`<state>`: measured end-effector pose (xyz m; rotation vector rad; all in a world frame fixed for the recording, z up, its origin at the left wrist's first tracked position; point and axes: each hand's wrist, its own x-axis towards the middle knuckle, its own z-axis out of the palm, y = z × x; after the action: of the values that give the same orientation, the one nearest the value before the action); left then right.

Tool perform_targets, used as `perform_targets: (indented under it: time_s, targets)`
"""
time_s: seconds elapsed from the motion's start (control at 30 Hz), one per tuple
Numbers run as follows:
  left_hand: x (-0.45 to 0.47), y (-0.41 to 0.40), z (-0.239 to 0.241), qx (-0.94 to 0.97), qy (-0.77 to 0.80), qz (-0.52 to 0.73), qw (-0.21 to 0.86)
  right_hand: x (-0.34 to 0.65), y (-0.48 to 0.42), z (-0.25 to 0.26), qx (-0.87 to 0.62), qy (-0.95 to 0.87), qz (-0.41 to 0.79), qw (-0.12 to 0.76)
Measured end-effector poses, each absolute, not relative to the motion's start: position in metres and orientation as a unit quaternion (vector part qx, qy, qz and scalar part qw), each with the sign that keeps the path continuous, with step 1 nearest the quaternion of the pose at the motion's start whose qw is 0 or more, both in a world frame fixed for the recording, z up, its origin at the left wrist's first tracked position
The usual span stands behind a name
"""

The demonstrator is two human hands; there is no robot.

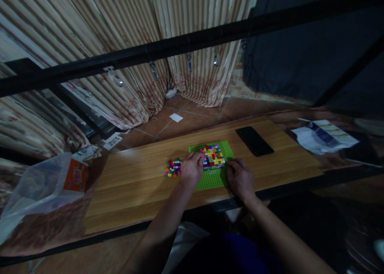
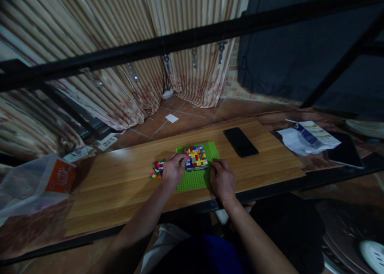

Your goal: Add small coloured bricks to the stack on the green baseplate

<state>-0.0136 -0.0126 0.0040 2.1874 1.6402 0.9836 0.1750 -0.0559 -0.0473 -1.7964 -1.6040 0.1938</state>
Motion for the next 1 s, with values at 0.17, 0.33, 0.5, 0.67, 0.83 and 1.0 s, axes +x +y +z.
perform_targets:
  time_s: [0.17, 0.33, 0.5, 0.67, 0.83, 1.0]
  targets:
    - [-0.012, -0.015, -0.002, 0.756, 0.535, 0.366, 0.095, 0.175, -0.056, -0.048, -0.689, -0.622, 0.074, 0.364]
    - [-0.013, -0.02, -0.006, 0.77, 0.526, 0.353, 0.075, 0.175, -0.055, -0.048, -0.696, -0.62, 0.084, 0.353]
    - [-0.014, -0.02, -0.008, 0.787, 0.53, 0.312, 0.045, 0.174, -0.054, -0.05, -0.696, -0.619, 0.087, 0.353]
    - [-0.014, -0.019, -0.011, 0.782, 0.536, 0.315, 0.036, 0.173, -0.049, -0.054, -0.682, -0.629, 0.084, 0.364]
    - [-0.015, -0.027, -0.027, 0.755, 0.532, 0.376, 0.072, 0.173, -0.046, -0.054, -0.677, -0.62, 0.077, 0.389]
    - [-0.014, -0.038, -0.04, 0.733, 0.524, 0.412, 0.138, 0.172, -0.047, -0.052, -0.683, -0.613, 0.082, 0.389]
